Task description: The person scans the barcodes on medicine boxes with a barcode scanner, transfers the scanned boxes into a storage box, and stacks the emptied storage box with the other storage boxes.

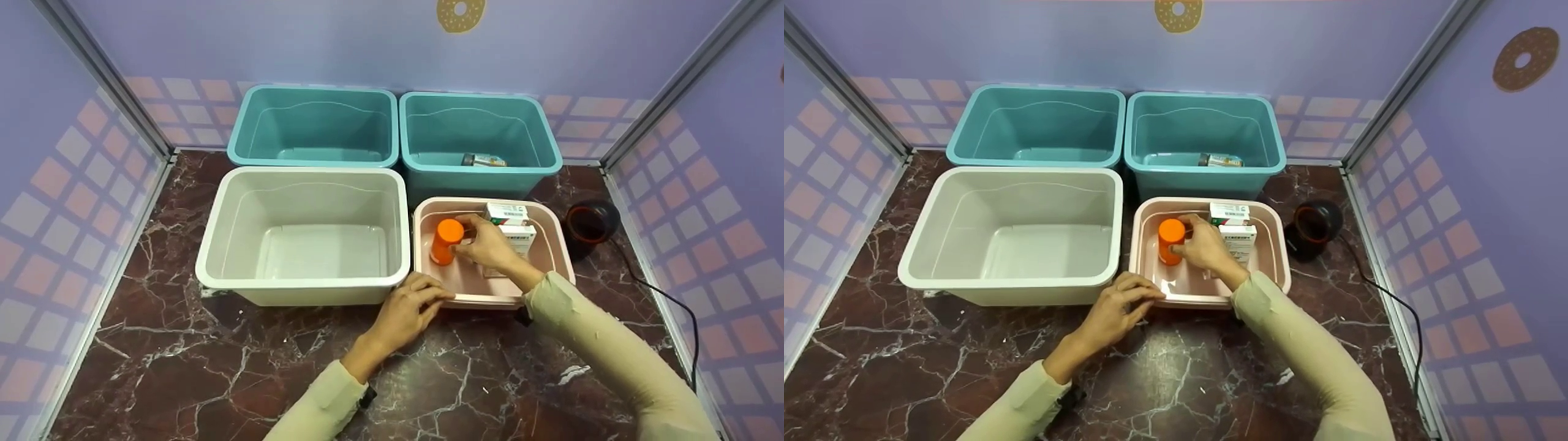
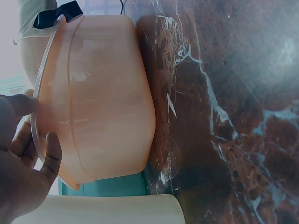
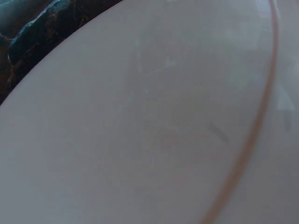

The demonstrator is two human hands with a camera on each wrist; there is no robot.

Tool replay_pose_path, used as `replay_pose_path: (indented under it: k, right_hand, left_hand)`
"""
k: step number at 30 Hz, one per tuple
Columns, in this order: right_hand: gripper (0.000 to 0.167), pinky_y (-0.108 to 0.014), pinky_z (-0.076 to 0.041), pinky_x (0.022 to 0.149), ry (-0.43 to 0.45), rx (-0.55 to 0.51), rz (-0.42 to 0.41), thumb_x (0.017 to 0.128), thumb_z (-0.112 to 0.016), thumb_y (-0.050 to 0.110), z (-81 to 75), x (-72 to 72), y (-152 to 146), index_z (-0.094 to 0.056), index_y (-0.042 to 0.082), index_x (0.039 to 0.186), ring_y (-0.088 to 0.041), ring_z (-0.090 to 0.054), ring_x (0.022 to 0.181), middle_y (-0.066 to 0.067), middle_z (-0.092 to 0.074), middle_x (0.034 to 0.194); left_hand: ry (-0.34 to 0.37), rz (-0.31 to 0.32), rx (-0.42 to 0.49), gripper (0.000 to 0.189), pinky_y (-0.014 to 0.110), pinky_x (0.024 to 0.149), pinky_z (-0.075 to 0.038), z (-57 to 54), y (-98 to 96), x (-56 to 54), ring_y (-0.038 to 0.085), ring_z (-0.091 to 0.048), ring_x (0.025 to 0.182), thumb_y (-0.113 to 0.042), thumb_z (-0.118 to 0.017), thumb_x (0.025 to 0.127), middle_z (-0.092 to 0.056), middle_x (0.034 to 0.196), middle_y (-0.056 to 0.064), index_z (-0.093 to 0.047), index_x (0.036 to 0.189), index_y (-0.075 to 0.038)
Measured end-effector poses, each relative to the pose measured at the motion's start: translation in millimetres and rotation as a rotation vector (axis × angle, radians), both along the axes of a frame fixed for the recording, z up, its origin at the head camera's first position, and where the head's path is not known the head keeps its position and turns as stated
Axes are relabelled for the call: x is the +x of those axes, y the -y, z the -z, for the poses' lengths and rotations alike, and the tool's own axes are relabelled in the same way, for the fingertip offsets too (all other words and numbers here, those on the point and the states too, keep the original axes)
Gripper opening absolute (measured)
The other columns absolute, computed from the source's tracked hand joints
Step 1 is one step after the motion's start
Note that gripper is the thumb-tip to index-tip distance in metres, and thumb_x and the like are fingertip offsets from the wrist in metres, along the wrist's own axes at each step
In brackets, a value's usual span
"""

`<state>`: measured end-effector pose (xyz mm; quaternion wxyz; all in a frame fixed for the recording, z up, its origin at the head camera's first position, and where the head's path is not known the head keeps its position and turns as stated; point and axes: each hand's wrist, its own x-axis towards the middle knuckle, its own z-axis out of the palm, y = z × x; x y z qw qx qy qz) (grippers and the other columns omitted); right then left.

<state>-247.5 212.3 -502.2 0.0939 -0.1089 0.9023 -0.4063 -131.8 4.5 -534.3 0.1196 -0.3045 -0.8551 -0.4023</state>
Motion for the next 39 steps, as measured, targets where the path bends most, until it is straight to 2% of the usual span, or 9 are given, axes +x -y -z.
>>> replay_pose_path:
  k: [14, 26, 39]
  right_hand:
    - [0.065, -0.047, -0.05, 0.104, 0.012, 0.095, 0.007, 0.078, -0.079, 0.008, 1.1, -4.6, 3.8, -0.053, 0.001, 0.137, -0.036, -0.064, 0.116, -0.022, -0.063, 0.131]
    - [0.06, -0.047, -0.053, 0.099, -0.048, 0.137, -0.017, 0.077, -0.075, 0.004, 3.8, -6.2, 4.4, -0.056, -0.001, 0.134, -0.038, -0.066, 0.112, -0.023, -0.066, 0.126]
    - [0.059, -0.046, -0.053, 0.099, -0.006, 0.114, -0.002, 0.079, -0.079, 0.012, 0.4, -4.4, 2.0, -0.056, -0.002, 0.131, -0.036, -0.066, 0.112, -0.023, -0.066, 0.125]
  left_hand:
    - [-0.003, 0.008, 0.008, 0.022, 0.025, 0.1, -0.05, -0.1, 0.8, 0.3, 0.013, -0.059, 0.107, -0.008, -0.071, 0.089, -0.069, 0.109, -0.007, -0.077, 0.107, -0.02]
    - [-0.034, 0.011, 0.006, 0.019, 0.026, 0.098, -0.05, -0.1, 0.6, -0.8, 0.013, -0.059, 0.107, -0.012, -0.07, 0.092, -0.069, 0.108, -0.007, -0.076, 0.108, -0.02]
    - [-0.04, 0.012, 0.017, 0.019, 0.025, 0.098, -0.049, 1.2, 0.7, -0.4, 0.013, -0.059, 0.107, -0.011, -0.072, 0.09, -0.069, 0.107, -0.008, -0.076, 0.107, -0.02]
